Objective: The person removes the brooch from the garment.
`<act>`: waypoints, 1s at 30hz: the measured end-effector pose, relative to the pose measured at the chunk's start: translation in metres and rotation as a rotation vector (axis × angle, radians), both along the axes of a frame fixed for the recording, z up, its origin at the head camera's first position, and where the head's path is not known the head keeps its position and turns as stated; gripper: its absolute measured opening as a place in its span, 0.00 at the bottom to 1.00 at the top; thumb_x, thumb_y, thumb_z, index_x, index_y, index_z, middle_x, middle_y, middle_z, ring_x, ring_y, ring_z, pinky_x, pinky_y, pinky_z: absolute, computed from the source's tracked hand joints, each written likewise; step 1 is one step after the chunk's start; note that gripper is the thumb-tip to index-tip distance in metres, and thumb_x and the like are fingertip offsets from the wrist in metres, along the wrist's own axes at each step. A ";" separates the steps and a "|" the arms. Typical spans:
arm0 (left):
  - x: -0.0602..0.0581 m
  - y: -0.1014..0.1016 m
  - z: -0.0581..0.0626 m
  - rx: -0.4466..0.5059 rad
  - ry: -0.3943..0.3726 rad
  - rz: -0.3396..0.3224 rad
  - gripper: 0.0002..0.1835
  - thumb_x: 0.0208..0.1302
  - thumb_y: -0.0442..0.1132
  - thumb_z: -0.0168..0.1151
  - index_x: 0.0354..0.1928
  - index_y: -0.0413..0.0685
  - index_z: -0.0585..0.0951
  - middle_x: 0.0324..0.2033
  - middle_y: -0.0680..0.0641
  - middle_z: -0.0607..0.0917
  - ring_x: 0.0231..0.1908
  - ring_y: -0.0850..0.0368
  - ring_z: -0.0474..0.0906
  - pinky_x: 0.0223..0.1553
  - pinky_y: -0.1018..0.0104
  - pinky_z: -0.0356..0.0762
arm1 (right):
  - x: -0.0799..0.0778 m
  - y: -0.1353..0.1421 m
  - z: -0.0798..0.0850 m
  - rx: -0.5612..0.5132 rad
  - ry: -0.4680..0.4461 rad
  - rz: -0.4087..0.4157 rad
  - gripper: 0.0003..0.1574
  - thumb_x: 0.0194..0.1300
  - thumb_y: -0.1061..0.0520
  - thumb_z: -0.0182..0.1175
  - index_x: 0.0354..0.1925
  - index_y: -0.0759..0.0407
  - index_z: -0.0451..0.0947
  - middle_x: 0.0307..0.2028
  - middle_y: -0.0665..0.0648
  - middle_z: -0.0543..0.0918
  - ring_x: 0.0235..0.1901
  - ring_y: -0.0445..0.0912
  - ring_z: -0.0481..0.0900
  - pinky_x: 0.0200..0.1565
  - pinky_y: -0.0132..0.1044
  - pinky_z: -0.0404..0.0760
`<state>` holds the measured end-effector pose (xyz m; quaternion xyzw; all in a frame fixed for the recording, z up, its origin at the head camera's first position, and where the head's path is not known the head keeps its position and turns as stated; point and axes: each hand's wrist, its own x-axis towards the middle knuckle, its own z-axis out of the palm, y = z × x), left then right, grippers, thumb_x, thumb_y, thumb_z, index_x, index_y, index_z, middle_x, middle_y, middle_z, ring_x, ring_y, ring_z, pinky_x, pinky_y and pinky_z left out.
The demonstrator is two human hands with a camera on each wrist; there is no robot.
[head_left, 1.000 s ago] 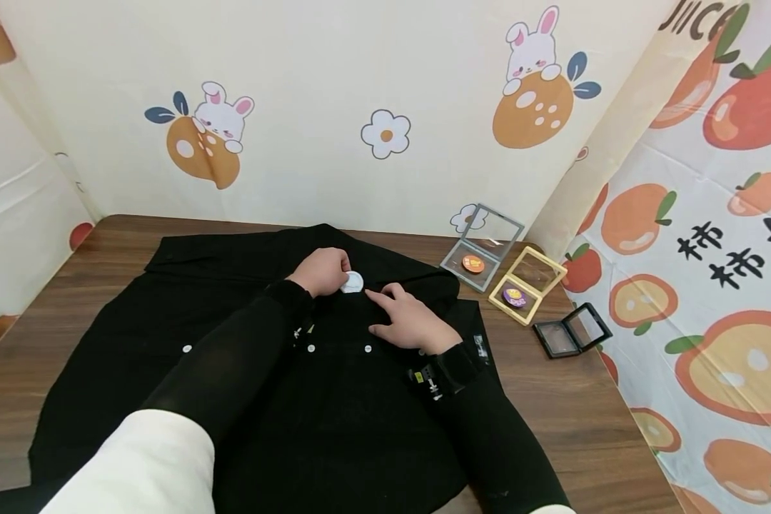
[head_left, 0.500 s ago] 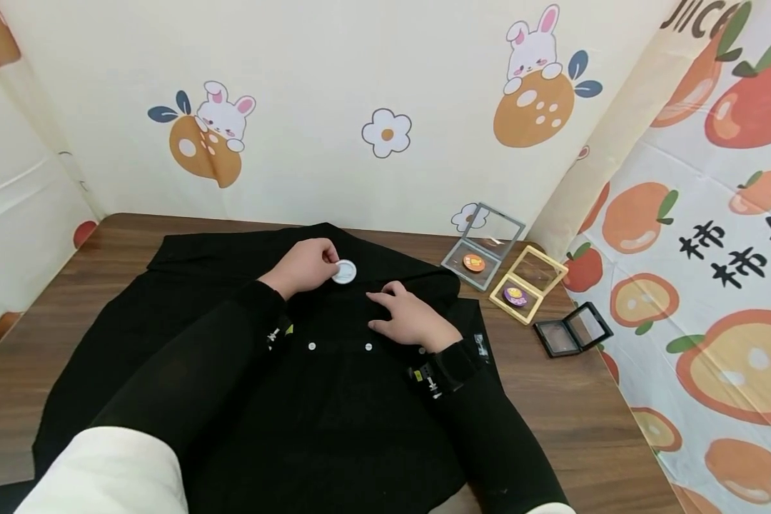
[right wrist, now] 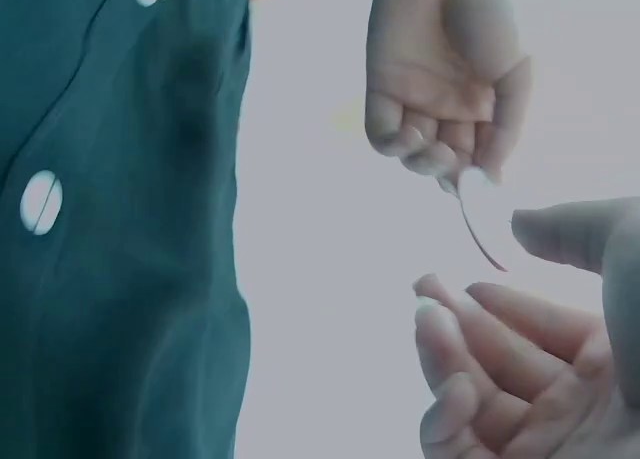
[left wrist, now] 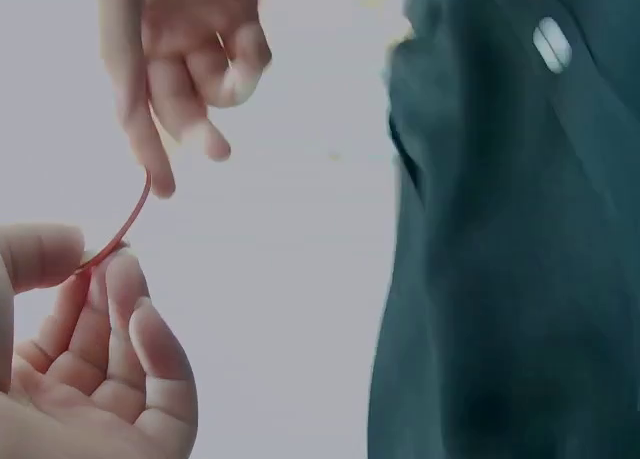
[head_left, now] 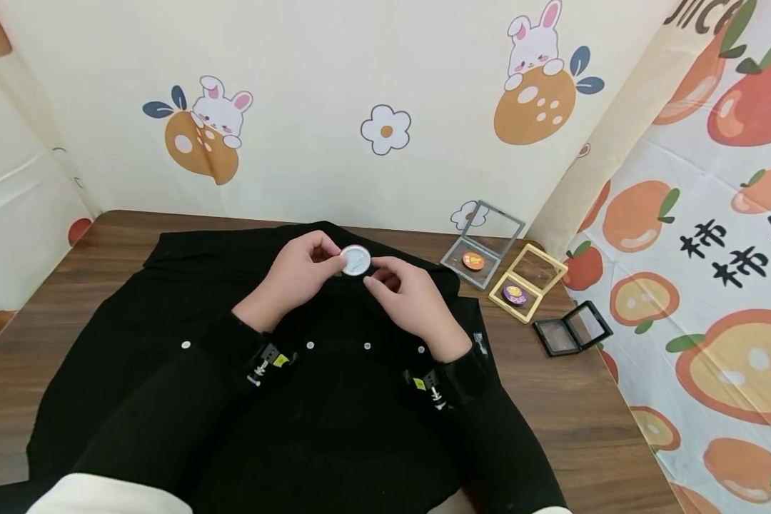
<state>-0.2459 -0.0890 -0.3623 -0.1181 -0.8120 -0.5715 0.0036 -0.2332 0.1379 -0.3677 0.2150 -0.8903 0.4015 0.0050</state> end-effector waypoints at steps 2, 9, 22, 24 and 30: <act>0.009 0.003 0.004 0.082 0.012 0.001 0.06 0.72 0.37 0.65 0.42 0.40 0.81 0.39 0.43 0.85 0.39 0.48 0.82 0.42 0.60 0.79 | 0.005 -0.003 0.004 -0.068 0.029 -0.018 0.20 0.77 0.49 0.60 0.62 0.54 0.80 0.43 0.49 0.85 0.37 0.42 0.81 0.41 0.42 0.81; 0.036 0.011 0.013 0.269 0.016 0.002 0.06 0.71 0.34 0.66 0.41 0.37 0.81 0.36 0.41 0.86 0.37 0.50 0.84 0.42 0.63 0.83 | 0.017 -0.008 0.011 -0.269 0.115 0.013 0.14 0.77 0.55 0.61 0.55 0.58 0.84 0.38 0.51 0.85 0.33 0.44 0.79 0.38 0.41 0.81; 0.063 0.006 0.020 0.253 0.146 0.000 0.04 0.70 0.34 0.68 0.37 0.40 0.84 0.32 0.44 0.86 0.32 0.49 0.81 0.34 0.66 0.80 | 0.032 -0.006 0.027 -0.376 0.125 0.186 0.16 0.72 0.61 0.65 0.57 0.60 0.83 0.41 0.51 0.85 0.37 0.46 0.81 0.39 0.45 0.82; 0.065 0.006 0.019 0.251 0.143 -0.004 0.04 0.69 0.34 0.68 0.37 0.40 0.84 0.32 0.44 0.85 0.31 0.49 0.81 0.34 0.66 0.80 | 0.032 -0.006 0.027 -0.372 0.132 0.188 0.15 0.72 0.61 0.65 0.56 0.60 0.83 0.40 0.51 0.85 0.37 0.47 0.80 0.39 0.45 0.81; 0.067 0.004 0.022 0.229 0.137 -0.041 0.03 0.68 0.33 0.68 0.35 0.41 0.84 0.32 0.45 0.85 0.32 0.49 0.82 0.36 0.64 0.81 | 0.036 -0.004 0.028 -0.380 0.139 0.212 0.13 0.72 0.63 0.64 0.54 0.62 0.83 0.39 0.53 0.84 0.35 0.47 0.79 0.38 0.38 0.79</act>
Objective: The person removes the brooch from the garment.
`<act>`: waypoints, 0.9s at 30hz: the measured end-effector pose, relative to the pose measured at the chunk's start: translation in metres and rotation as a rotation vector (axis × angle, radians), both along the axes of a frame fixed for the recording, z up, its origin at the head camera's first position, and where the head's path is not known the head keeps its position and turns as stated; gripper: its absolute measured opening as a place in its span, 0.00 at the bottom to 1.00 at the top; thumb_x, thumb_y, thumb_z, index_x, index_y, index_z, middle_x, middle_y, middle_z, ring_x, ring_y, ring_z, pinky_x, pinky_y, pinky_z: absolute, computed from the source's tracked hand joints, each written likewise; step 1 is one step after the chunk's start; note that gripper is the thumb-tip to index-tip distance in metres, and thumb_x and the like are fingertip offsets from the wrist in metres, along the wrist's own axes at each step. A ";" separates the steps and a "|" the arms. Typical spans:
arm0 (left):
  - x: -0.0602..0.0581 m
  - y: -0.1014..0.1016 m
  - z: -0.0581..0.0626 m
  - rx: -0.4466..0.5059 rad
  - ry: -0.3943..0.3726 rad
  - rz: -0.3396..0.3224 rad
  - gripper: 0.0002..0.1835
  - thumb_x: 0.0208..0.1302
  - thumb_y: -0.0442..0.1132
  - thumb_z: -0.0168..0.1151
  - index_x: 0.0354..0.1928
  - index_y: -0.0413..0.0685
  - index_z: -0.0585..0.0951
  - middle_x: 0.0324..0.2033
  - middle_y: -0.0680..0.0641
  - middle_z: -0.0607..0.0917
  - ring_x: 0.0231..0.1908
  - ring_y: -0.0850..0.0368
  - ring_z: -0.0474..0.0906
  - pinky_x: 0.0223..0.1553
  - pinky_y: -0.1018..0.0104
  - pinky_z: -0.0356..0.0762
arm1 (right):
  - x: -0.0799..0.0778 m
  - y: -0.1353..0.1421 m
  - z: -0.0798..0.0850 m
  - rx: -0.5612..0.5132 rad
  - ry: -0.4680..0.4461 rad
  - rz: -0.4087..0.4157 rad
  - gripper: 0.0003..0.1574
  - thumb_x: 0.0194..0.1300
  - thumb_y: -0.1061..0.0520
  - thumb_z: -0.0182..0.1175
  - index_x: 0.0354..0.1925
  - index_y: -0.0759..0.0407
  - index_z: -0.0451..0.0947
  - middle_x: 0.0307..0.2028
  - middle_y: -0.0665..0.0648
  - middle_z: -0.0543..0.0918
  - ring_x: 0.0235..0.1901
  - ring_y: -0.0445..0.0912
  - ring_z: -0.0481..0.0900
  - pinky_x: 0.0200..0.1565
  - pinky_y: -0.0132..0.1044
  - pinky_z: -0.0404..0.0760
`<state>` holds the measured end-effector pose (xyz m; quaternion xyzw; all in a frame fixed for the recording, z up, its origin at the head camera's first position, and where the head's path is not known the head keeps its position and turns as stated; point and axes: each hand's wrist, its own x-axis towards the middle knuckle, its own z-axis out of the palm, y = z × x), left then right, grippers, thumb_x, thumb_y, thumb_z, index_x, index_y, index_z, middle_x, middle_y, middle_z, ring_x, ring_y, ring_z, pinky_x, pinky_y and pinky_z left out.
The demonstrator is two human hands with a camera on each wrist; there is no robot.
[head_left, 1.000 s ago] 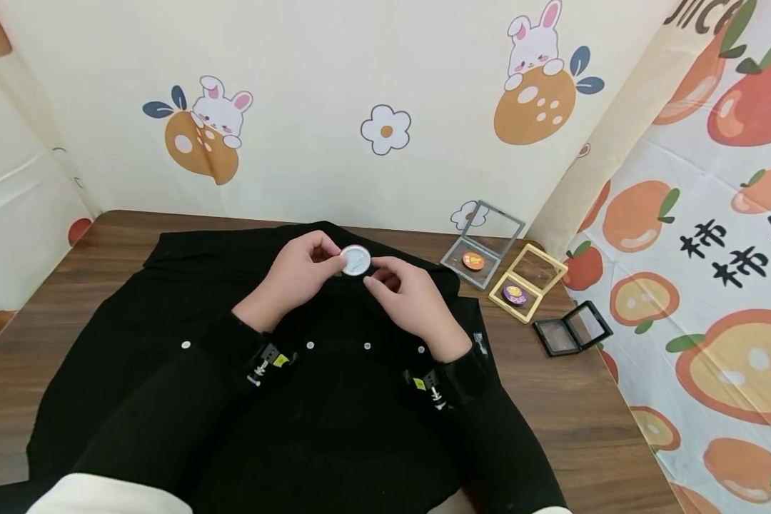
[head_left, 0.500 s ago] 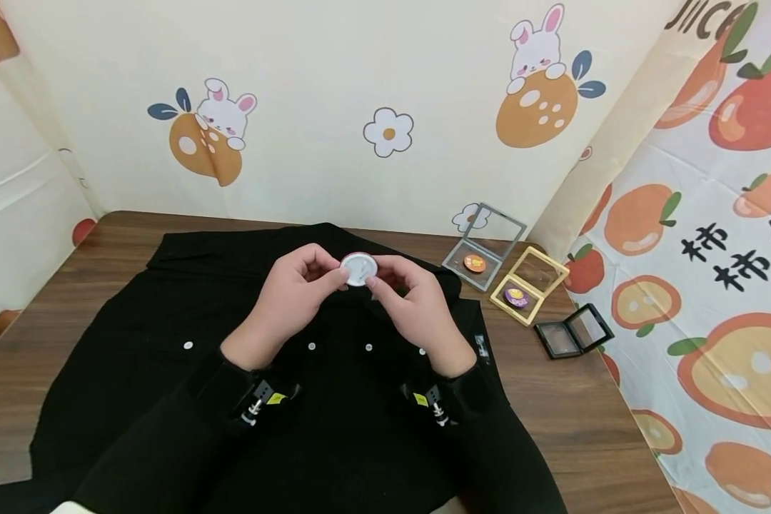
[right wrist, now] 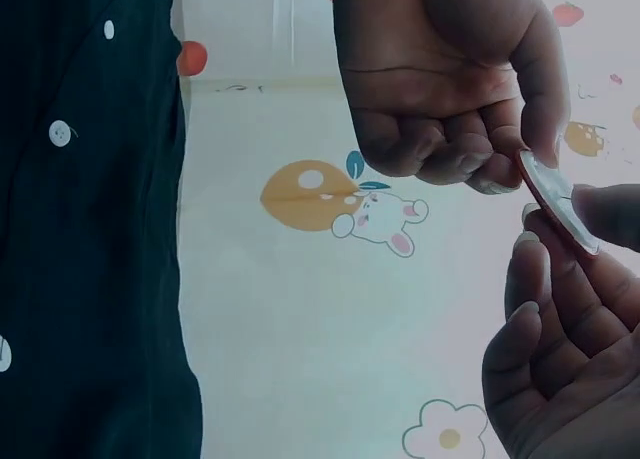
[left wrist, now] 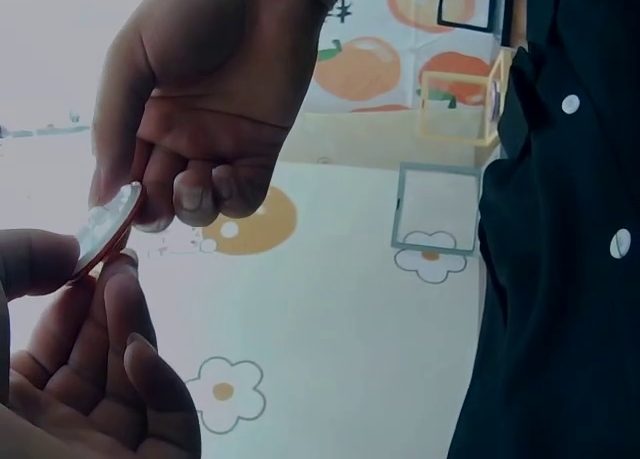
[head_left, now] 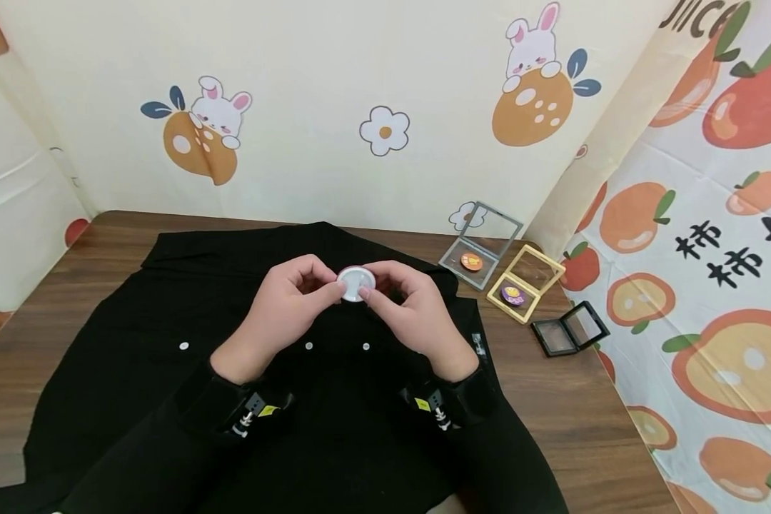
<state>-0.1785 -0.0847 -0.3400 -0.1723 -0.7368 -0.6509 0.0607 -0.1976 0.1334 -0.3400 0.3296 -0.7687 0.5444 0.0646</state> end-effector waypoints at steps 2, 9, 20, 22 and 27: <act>0.000 -0.001 0.000 -0.006 0.000 -0.020 0.03 0.68 0.32 0.68 0.35 0.41 0.84 0.32 0.45 0.85 0.32 0.49 0.82 0.36 0.64 0.81 | 0.001 0.000 0.000 -0.007 0.009 0.008 0.13 0.72 0.63 0.64 0.53 0.62 0.83 0.38 0.53 0.84 0.35 0.47 0.78 0.37 0.38 0.79; 0.004 -0.005 0.005 -0.018 0.023 -0.070 0.04 0.67 0.31 0.68 0.33 0.44 0.84 0.30 0.45 0.84 0.29 0.50 0.78 0.32 0.63 0.77 | 0.005 -0.002 -0.001 -0.044 0.036 0.035 0.10 0.70 0.64 0.65 0.49 0.63 0.83 0.36 0.52 0.83 0.33 0.47 0.76 0.36 0.41 0.78; 0.010 -0.007 0.008 -0.057 0.076 -0.103 0.05 0.66 0.30 0.69 0.32 0.46 0.85 0.30 0.48 0.84 0.30 0.51 0.77 0.33 0.61 0.77 | 0.007 -0.005 -0.002 -0.151 -0.045 0.133 0.09 0.69 0.64 0.63 0.45 0.68 0.81 0.35 0.58 0.84 0.34 0.50 0.78 0.39 0.38 0.80; 0.010 -0.007 0.007 -0.056 0.081 -0.108 0.06 0.65 0.29 0.69 0.32 0.46 0.85 0.30 0.48 0.84 0.29 0.51 0.77 0.32 0.62 0.77 | 0.007 -0.004 -0.003 -0.155 -0.046 0.130 0.09 0.70 0.64 0.63 0.46 0.68 0.81 0.35 0.58 0.84 0.34 0.50 0.78 0.39 0.38 0.79; 0.010 -0.005 0.007 -0.056 0.083 -0.113 0.06 0.65 0.29 0.69 0.32 0.46 0.85 0.30 0.48 0.84 0.29 0.51 0.77 0.32 0.62 0.77 | 0.009 -0.004 -0.003 -0.150 -0.040 0.121 0.08 0.70 0.66 0.62 0.46 0.68 0.81 0.35 0.58 0.84 0.34 0.49 0.78 0.38 0.38 0.79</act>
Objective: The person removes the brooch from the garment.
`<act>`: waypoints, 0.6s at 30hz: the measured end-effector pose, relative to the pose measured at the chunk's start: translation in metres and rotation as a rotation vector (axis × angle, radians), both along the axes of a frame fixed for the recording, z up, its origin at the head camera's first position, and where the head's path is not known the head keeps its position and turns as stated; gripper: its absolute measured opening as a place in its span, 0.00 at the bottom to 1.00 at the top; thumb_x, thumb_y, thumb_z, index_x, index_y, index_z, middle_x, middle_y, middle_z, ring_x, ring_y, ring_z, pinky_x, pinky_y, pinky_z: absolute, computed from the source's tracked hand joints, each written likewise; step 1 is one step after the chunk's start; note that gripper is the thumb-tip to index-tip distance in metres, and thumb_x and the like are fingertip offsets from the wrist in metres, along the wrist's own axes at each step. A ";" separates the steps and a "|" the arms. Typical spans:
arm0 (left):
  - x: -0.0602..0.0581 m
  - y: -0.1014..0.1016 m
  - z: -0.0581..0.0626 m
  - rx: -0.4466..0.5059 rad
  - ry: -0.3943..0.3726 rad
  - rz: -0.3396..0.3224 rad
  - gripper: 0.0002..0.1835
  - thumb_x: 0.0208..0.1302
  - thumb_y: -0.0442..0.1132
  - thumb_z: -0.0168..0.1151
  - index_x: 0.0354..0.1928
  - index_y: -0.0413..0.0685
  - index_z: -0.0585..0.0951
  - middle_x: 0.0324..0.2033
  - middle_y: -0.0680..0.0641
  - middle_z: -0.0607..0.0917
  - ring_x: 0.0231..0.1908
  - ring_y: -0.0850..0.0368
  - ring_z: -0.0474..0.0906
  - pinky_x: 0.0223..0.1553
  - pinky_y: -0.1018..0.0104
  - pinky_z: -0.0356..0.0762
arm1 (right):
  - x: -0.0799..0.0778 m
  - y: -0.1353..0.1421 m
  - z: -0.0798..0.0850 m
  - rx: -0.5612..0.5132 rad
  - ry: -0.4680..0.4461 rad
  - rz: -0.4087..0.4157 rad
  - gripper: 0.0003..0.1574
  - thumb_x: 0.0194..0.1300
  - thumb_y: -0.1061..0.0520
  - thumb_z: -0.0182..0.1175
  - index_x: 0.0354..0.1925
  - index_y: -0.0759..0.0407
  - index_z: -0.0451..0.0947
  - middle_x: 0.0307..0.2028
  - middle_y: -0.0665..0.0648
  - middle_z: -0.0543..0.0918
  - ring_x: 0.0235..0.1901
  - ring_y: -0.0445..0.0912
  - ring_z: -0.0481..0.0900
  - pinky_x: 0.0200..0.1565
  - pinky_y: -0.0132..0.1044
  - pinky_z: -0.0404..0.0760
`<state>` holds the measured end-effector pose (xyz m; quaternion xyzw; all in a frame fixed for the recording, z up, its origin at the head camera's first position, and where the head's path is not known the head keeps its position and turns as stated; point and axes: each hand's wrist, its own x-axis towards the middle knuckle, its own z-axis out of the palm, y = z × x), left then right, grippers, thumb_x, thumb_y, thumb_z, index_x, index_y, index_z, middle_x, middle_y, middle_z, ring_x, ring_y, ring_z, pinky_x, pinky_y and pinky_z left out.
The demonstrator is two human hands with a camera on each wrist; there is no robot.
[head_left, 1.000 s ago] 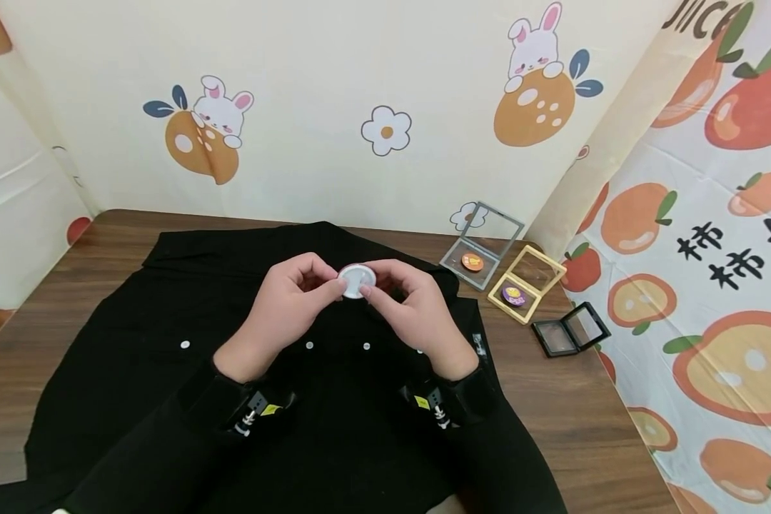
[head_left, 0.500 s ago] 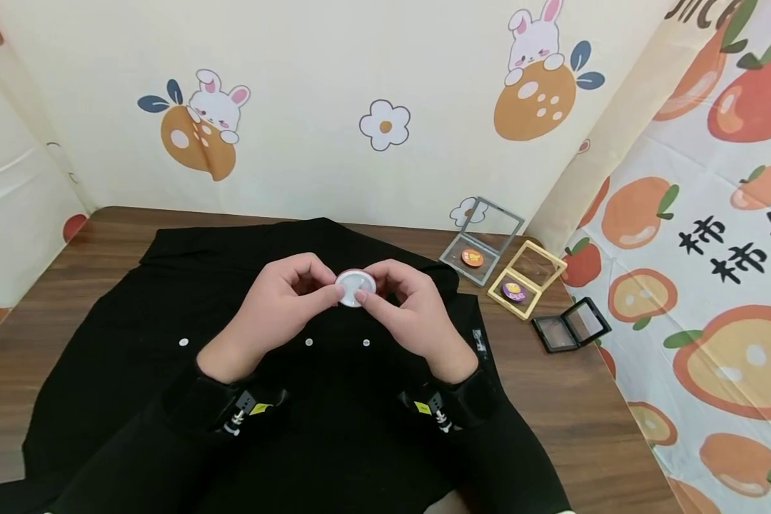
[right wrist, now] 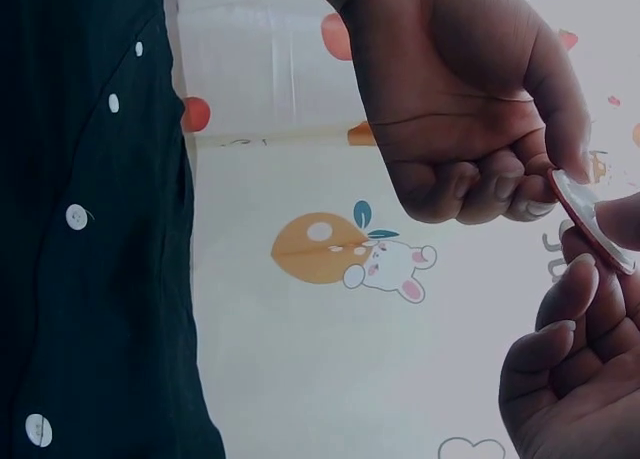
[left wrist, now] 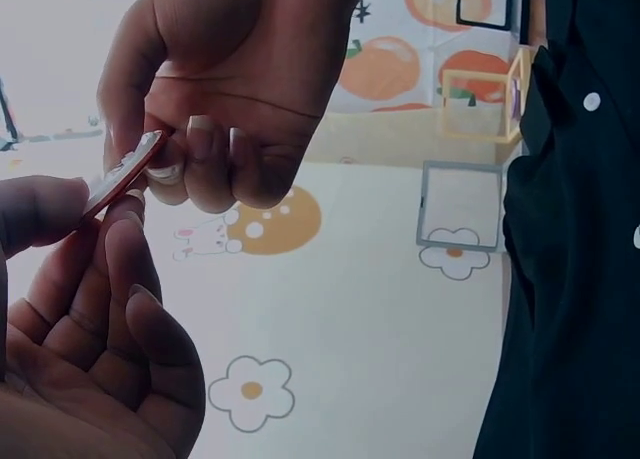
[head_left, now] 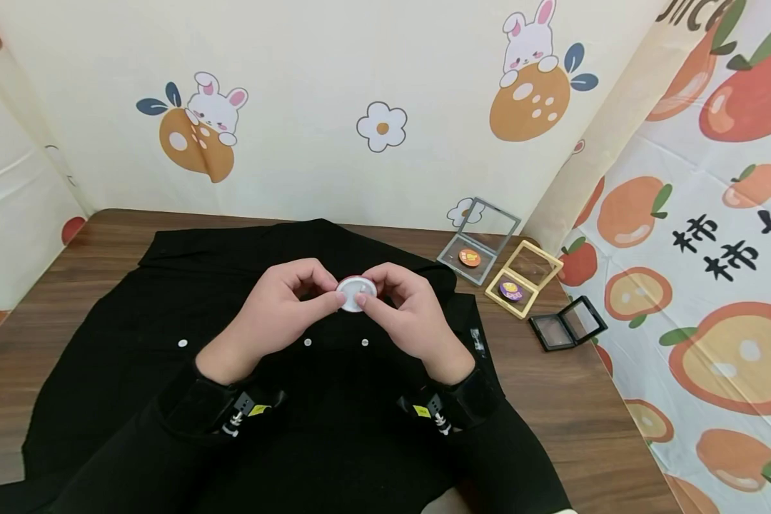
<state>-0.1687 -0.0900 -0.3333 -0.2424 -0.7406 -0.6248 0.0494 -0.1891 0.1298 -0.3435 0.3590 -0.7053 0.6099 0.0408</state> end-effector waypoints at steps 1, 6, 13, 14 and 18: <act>0.000 0.000 0.000 -0.001 -0.002 -0.001 0.06 0.65 0.29 0.69 0.32 0.46 0.85 0.30 0.48 0.84 0.30 0.51 0.77 0.32 0.62 0.77 | 0.000 0.000 0.000 0.002 0.002 0.000 0.08 0.70 0.67 0.62 0.46 0.68 0.81 0.34 0.58 0.83 0.34 0.49 0.78 0.38 0.38 0.79; 0.000 0.000 -0.001 -0.008 -0.008 -0.003 0.05 0.66 0.30 0.69 0.32 0.46 0.85 0.30 0.48 0.84 0.29 0.51 0.77 0.32 0.62 0.77 | 0.001 0.000 0.001 0.012 0.007 -0.001 0.07 0.69 0.69 0.60 0.46 0.69 0.81 0.34 0.58 0.83 0.34 0.49 0.77 0.38 0.39 0.79; -0.001 -0.001 -0.002 -0.025 -0.006 -0.001 0.06 0.65 0.30 0.70 0.31 0.47 0.85 0.29 0.48 0.83 0.29 0.51 0.77 0.30 0.62 0.76 | 0.001 0.000 0.001 0.026 -0.015 -0.004 0.07 0.70 0.68 0.60 0.46 0.69 0.80 0.35 0.58 0.83 0.34 0.49 0.77 0.37 0.40 0.79; -0.001 -0.001 -0.002 -0.026 -0.005 0.001 0.06 0.65 0.30 0.70 0.31 0.47 0.85 0.29 0.48 0.83 0.29 0.51 0.77 0.30 0.62 0.76 | 0.001 0.000 0.001 0.028 -0.018 -0.004 0.07 0.70 0.68 0.60 0.46 0.69 0.80 0.35 0.58 0.83 0.34 0.49 0.78 0.37 0.40 0.79; -0.002 -0.001 -0.003 -0.031 -0.007 0.005 0.06 0.65 0.31 0.70 0.31 0.47 0.84 0.28 0.48 0.83 0.28 0.51 0.77 0.30 0.63 0.76 | 0.001 -0.001 0.001 0.033 -0.022 -0.002 0.08 0.70 0.68 0.60 0.46 0.69 0.80 0.35 0.58 0.83 0.35 0.50 0.77 0.38 0.39 0.79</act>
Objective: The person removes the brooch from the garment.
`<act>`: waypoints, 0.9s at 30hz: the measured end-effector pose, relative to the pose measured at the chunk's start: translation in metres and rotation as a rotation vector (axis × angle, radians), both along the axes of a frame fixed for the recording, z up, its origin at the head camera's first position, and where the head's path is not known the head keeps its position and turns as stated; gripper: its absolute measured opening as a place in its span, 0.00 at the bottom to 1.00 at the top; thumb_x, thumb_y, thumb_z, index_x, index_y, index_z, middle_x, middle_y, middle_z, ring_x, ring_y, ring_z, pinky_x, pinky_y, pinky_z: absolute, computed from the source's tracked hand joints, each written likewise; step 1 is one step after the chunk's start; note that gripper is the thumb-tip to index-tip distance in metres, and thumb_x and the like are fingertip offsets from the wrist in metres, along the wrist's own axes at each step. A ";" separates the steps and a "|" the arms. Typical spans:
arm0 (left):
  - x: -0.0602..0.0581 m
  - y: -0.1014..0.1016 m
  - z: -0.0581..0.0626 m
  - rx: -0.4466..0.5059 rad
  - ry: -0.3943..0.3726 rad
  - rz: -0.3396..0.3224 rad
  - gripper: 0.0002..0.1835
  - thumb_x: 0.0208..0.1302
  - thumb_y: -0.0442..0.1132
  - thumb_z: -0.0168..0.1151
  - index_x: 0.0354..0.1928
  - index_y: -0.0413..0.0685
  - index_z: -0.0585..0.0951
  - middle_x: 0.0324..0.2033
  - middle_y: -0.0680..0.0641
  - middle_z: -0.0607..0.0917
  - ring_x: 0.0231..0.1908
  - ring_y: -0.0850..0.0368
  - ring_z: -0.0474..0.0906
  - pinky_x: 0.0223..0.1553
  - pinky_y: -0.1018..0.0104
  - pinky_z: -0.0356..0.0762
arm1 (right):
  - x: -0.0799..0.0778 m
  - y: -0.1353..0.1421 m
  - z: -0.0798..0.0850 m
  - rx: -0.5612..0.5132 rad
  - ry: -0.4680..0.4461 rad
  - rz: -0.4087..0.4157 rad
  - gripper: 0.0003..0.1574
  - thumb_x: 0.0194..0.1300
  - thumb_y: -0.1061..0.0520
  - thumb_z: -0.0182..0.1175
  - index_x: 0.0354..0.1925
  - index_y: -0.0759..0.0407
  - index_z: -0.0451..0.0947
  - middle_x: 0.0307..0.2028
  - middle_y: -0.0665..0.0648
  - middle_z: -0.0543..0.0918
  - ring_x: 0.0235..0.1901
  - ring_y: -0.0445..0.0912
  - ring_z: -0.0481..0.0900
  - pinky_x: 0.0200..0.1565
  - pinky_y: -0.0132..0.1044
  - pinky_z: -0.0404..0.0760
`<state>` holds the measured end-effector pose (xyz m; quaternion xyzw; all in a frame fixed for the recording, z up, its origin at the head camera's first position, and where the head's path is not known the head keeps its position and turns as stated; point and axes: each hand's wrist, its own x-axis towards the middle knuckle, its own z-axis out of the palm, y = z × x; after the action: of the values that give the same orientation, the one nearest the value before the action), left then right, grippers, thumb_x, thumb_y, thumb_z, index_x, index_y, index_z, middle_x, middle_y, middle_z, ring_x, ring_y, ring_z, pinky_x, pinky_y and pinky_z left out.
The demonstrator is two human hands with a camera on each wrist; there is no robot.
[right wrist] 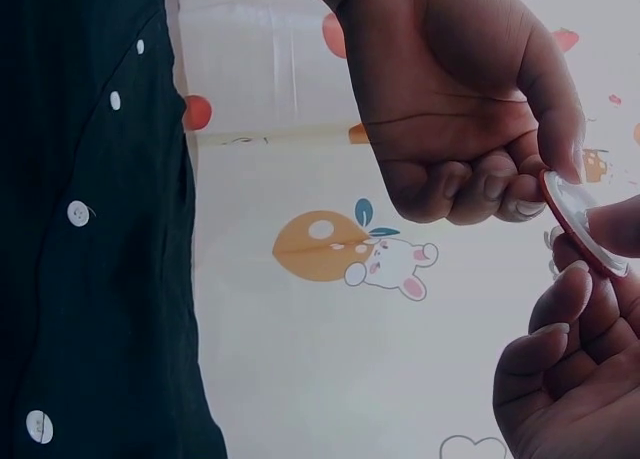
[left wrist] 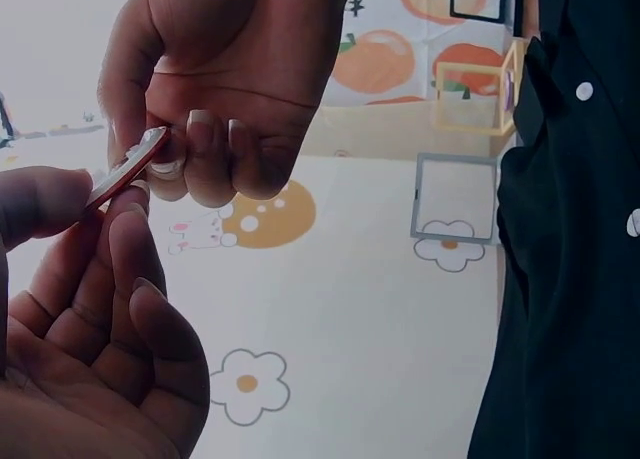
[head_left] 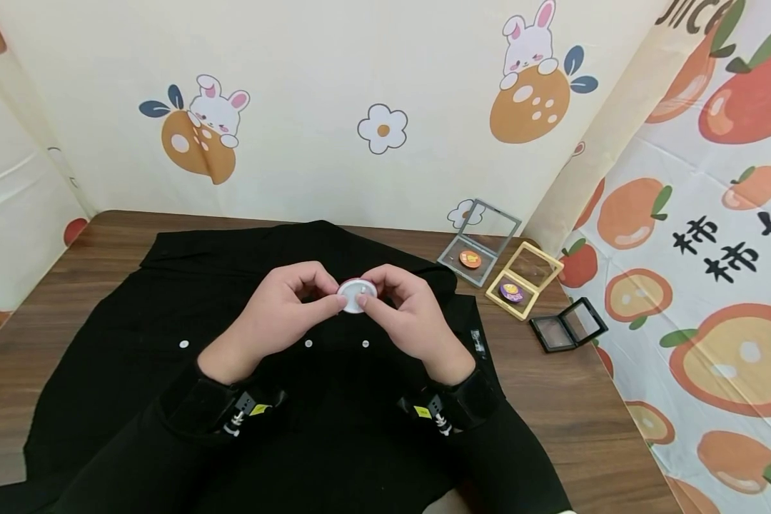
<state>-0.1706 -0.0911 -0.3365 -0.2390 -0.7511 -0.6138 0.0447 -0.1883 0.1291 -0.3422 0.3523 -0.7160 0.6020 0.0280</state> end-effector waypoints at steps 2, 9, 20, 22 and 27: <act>0.000 0.000 0.000 -0.002 -0.001 0.000 0.06 0.65 0.31 0.70 0.31 0.48 0.84 0.28 0.48 0.83 0.28 0.51 0.77 0.30 0.63 0.76 | 0.000 0.000 0.000 0.001 0.000 0.001 0.08 0.70 0.68 0.59 0.46 0.69 0.80 0.36 0.58 0.83 0.35 0.50 0.77 0.38 0.39 0.79; -0.001 0.000 -0.001 -0.007 -0.005 0.001 0.06 0.65 0.31 0.70 0.30 0.48 0.84 0.28 0.48 0.83 0.28 0.51 0.76 0.29 0.63 0.75 | 0.000 0.000 0.000 0.014 0.007 -0.002 0.08 0.71 0.68 0.59 0.47 0.69 0.80 0.37 0.58 0.83 0.35 0.49 0.77 0.38 0.39 0.79; -0.003 -0.003 -0.002 -0.022 0.000 0.009 0.06 0.65 0.32 0.70 0.30 0.47 0.84 0.28 0.48 0.82 0.28 0.51 0.76 0.29 0.64 0.76 | -0.001 0.000 -0.003 0.042 0.033 -0.012 0.09 0.72 0.66 0.60 0.48 0.66 0.81 0.38 0.56 0.84 0.35 0.49 0.77 0.38 0.39 0.78; -0.003 -0.003 -0.002 -0.032 0.002 0.013 0.05 0.66 0.33 0.70 0.31 0.48 0.84 0.29 0.48 0.82 0.28 0.51 0.76 0.30 0.63 0.76 | -0.001 0.000 -0.003 0.064 0.046 -0.011 0.08 0.72 0.66 0.60 0.48 0.65 0.81 0.38 0.54 0.83 0.34 0.48 0.77 0.37 0.39 0.78; -0.002 -0.004 -0.001 -0.060 0.015 0.033 0.04 0.67 0.33 0.70 0.35 0.49 0.84 0.30 0.49 0.82 0.31 0.51 0.76 0.32 0.62 0.76 | -0.001 0.003 -0.002 0.136 0.103 -0.007 0.08 0.73 0.64 0.60 0.49 0.61 0.81 0.37 0.51 0.82 0.31 0.46 0.75 0.32 0.38 0.75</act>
<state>-0.1730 -0.0949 -0.3374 -0.2323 -0.7727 -0.5883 0.0531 -0.1895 0.1320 -0.3438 0.3814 -0.7540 0.5331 0.0427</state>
